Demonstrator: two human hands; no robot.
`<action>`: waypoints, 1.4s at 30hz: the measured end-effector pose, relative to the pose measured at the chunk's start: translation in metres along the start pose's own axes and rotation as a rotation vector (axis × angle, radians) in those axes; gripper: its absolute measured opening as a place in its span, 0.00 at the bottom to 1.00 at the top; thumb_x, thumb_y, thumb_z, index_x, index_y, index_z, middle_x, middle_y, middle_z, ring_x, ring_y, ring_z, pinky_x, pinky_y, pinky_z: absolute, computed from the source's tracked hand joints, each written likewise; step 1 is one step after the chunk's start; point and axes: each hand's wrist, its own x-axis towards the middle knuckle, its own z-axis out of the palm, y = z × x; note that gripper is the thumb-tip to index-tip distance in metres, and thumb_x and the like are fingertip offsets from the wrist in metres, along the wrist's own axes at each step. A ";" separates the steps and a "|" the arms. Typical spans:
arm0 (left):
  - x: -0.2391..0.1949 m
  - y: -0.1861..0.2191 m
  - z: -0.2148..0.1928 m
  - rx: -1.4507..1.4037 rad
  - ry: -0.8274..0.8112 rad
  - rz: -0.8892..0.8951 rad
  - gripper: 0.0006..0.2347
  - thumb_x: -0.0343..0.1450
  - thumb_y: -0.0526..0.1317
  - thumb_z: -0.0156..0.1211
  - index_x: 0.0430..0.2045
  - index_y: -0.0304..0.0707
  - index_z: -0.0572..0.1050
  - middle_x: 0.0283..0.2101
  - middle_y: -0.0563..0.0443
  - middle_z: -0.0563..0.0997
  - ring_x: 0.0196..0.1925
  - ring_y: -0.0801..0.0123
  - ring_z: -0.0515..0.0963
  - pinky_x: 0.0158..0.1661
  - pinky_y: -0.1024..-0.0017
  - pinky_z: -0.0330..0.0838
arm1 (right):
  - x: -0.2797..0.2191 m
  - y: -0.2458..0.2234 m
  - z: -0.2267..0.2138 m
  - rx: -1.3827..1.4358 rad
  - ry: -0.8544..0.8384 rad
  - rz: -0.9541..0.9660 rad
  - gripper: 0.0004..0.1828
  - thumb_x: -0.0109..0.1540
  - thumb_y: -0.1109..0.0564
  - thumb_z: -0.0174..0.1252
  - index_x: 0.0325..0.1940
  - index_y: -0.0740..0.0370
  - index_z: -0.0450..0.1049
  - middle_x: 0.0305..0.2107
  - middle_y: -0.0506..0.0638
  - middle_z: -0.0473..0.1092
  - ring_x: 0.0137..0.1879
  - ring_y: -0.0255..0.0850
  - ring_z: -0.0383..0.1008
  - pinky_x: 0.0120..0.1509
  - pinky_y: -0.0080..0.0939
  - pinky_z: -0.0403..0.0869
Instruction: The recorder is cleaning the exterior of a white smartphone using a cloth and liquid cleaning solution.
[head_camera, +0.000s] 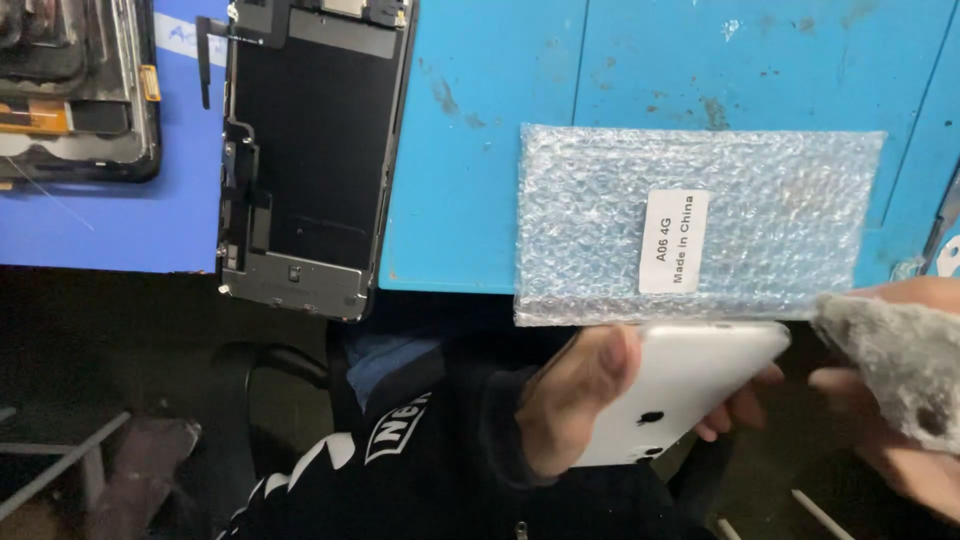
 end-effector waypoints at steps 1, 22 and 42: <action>-0.003 0.006 0.007 0.003 0.003 -0.004 0.39 0.83 0.65 0.34 0.67 0.15 0.62 0.51 0.36 0.74 0.49 0.62 0.75 0.55 0.64 0.74 | -0.003 -0.007 0.011 0.046 0.003 0.064 0.15 0.54 0.61 0.67 0.46 0.60 0.80 0.39 0.53 0.76 0.41 0.41 0.80 0.44 0.38 0.80; 0.008 0.041 0.061 0.684 -0.192 0.073 0.48 0.74 0.76 0.30 0.55 0.14 0.72 0.50 0.33 0.79 0.47 0.62 0.78 0.52 0.68 0.74 | -0.025 -0.051 0.007 0.433 0.082 0.439 0.21 0.60 0.59 0.65 0.58 0.62 0.77 0.40 0.56 0.78 0.45 0.45 0.83 0.50 0.47 0.82; 0.008 0.039 0.042 0.827 -0.168 0.111 0.45 0.77 0.75 0.28 0.58 0.20 0.70 0.51 0.42 0.79 0.53 0.67 0.78 0.55 0.75 0.71 | 0.042 -0.159 -0.018 -0.011 0.234 -0.009 0.20 0.46 0.52 0.76 0.32 0.64 0.76 0.28 0.49 0.71 0.35 0.35 0.73 0.36 0.35 0.71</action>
